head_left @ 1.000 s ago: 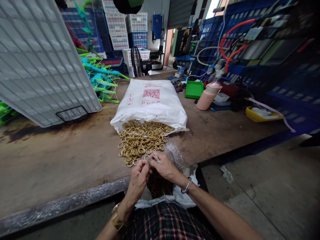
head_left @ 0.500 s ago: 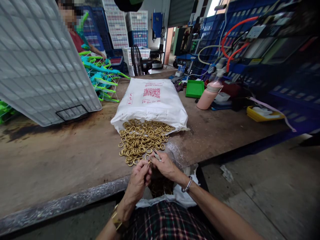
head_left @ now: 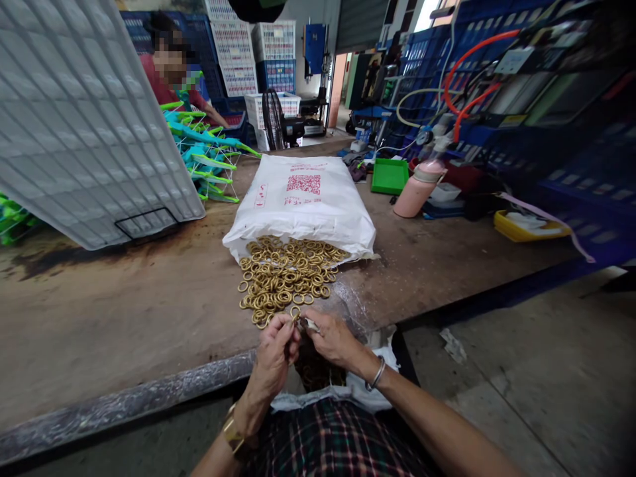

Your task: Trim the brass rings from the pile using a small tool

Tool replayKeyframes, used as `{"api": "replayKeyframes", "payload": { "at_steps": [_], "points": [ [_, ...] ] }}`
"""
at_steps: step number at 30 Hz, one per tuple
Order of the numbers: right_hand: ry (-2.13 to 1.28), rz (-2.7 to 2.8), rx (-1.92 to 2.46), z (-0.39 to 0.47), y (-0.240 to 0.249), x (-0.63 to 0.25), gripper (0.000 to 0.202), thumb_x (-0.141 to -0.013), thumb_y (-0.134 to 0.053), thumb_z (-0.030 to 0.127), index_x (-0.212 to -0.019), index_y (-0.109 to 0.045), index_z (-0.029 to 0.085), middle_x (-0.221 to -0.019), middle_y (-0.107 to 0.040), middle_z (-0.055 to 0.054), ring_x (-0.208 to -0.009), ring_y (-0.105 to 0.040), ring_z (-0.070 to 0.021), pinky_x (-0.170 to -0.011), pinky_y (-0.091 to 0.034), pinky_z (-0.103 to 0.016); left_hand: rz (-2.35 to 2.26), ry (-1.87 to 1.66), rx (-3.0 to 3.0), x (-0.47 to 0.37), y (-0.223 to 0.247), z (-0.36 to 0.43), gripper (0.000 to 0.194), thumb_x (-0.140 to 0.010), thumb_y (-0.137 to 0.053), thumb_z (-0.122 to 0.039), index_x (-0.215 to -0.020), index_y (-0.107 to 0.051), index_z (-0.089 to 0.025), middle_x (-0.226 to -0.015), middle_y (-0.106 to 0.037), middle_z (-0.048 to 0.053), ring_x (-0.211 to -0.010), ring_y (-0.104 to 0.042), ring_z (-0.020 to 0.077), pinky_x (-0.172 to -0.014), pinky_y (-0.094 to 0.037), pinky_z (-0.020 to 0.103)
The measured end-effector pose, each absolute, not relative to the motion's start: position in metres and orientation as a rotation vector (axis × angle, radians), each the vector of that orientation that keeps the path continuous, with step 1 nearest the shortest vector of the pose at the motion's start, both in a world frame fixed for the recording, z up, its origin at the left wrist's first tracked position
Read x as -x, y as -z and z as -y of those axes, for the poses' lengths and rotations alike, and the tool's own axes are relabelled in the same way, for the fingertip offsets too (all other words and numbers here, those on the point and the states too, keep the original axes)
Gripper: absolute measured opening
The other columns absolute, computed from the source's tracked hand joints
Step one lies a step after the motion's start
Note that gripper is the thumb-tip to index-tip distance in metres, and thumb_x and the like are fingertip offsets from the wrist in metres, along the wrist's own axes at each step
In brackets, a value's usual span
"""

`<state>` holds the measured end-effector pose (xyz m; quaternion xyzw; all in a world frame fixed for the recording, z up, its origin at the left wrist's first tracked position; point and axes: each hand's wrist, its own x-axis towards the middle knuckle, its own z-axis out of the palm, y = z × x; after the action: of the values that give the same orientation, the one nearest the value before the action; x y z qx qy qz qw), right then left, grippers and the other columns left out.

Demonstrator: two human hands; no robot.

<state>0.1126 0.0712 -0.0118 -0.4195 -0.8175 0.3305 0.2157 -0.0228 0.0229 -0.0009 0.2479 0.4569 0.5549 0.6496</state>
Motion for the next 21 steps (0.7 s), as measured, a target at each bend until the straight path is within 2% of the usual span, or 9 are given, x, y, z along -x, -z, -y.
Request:
{"api": "replayKeyframes", "payload": {
  "at_steps": [9, 14, 17, 21],
  "points": [
    [-0.761, 2.455, 1.218, -0.072, 0.01, -0.111, 0.017, -0.078, -0.042, 0.01, -0.085, -0.055, 0.017, -0.073, -0.061, -0.003, -0.065, -0.051, -0.014, -0.059, -0.029, -0.024, -1.165, -1.224, -0.781, 0.027, 0.013, -0.02, 0.032, -0.078, -0.059, -0.048, -0.073, -0.048, -0.018, -0.058, -0.049, -0.007, -0.041, -0.035, 0.0028, -0.037, -0.025, 0.015],
    [-0.696, 2.582, 1.293, -0.07, 0.008, -0.11, 0.025, -0.073, -0.043, 0.008, -0.094, -0.055, 0.017, -0.075, -0.064, -0.003, -0.064, -0.052, -0.0144, -0.058, -0.027, -0.025, -1.23, -1.184, -0.828, 0.029, 0.011, -0.02, 0.038, -0.076, -0.058, -0.053, -0.068, -0.046, -0.018, -0.052, -0.045, -0.008, -0.039, -0.032, 0.0029, -0.037, -0.024, 0.015],
    [-0.622, 2.627, 1.406, -0.073, 0.007, -0.111, 0.026, -0.076, -0.043, 0.011, -0.098, -0.055, 0.017, -0.076, -0.065, -0.005, -0.063, -0.054, -0.0153, -0.057, -0.026, -0.027, -1.206, -1.155, -0.82, 0.026, 0.006, -0.015, 0.04, -0.075, -0.059, -0.055, -0.065, -0.046, -0.018, -0.047, -0.042, -0.009, -0.037, -0.03, 0.0026, -0.036, -0.023, 0.015],
    [-0.5, 2.568, 1.573, -0.084, 0.01, -0.113, 0.024, -0.082, -0.041, 0.016, -0.101, -0.054, 0.016, -0.078, -0.067, -0.007, -0.066, -0.059, -0.0166, -0.056, -0.027, -0.026, -1.008, -1.128, -0.711, 0.018, -0.004, -0.006, 0.038, -0.073, -0.064, -0.051, -0.068, -0.047, -0.018, -0.053, -0.051, -0.007, -0.036, -0.034, 0.0025, -0.035, -0.025, 0.015]
  ]
}}
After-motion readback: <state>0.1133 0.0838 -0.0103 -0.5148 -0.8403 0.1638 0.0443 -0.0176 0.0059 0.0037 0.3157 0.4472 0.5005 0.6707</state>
